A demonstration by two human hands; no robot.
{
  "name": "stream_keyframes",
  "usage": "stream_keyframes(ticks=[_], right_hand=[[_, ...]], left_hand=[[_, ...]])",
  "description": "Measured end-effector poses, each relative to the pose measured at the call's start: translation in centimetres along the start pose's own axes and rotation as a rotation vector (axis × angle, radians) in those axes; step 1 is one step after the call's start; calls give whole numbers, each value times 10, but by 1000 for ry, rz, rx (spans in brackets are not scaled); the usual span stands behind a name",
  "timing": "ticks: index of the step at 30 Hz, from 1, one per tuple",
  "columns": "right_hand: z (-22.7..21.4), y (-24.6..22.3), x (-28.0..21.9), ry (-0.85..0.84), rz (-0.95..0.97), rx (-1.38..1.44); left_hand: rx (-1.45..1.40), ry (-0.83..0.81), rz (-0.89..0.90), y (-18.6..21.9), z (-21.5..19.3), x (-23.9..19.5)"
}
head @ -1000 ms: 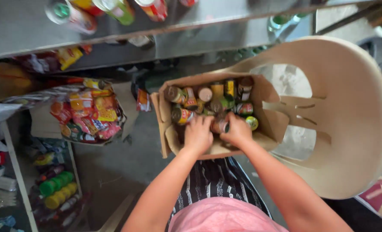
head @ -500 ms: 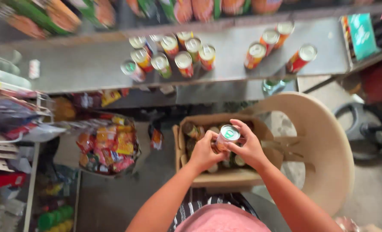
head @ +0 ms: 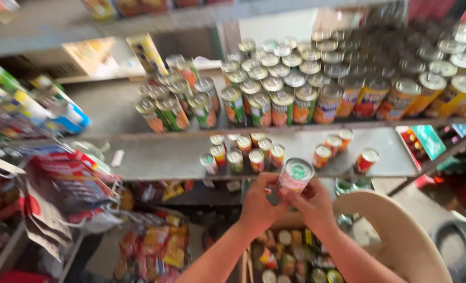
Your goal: The person takes various canned goods from a cardboard box and arranges them on metal shelves. They handle multiple types of cans, including sardines and tuna, placing them in rows to organize the display.
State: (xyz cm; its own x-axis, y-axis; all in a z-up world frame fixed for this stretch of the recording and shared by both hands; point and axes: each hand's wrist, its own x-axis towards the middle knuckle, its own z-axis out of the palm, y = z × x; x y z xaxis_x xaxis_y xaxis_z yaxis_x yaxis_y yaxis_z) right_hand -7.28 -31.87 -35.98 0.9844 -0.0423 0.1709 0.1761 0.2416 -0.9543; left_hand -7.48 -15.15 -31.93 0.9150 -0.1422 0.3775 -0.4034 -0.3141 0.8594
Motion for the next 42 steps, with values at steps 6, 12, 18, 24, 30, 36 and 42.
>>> stream_keyframes(ticks=[6, 12, 18, 24, 30, 36, 42], right_hand=[[29, -106, 73, 60, -266, -250], [92, -267, 122, -119, -631, -212], [134, -336, 206, -200, -719, -171], [165, -340, 290, -151, -765, -245], [179, -341, 321, -271, -547, -224], [172, -333, 339, -400, -614, -302], [173, -332, 345, -481, -614, -294]], left_hand=[[113, -16, 457, 80, -96, 85], [387, 407, 793, 146, -161, 198], [483, 514, 682, 158, -184, 275], [491, 598, 651, 140, -169, 299], [513, 721, 699, 134, -161, 301], [560, 771, 769, 125, -161, 307], [523, 758, 729, 125, -158, 308]])
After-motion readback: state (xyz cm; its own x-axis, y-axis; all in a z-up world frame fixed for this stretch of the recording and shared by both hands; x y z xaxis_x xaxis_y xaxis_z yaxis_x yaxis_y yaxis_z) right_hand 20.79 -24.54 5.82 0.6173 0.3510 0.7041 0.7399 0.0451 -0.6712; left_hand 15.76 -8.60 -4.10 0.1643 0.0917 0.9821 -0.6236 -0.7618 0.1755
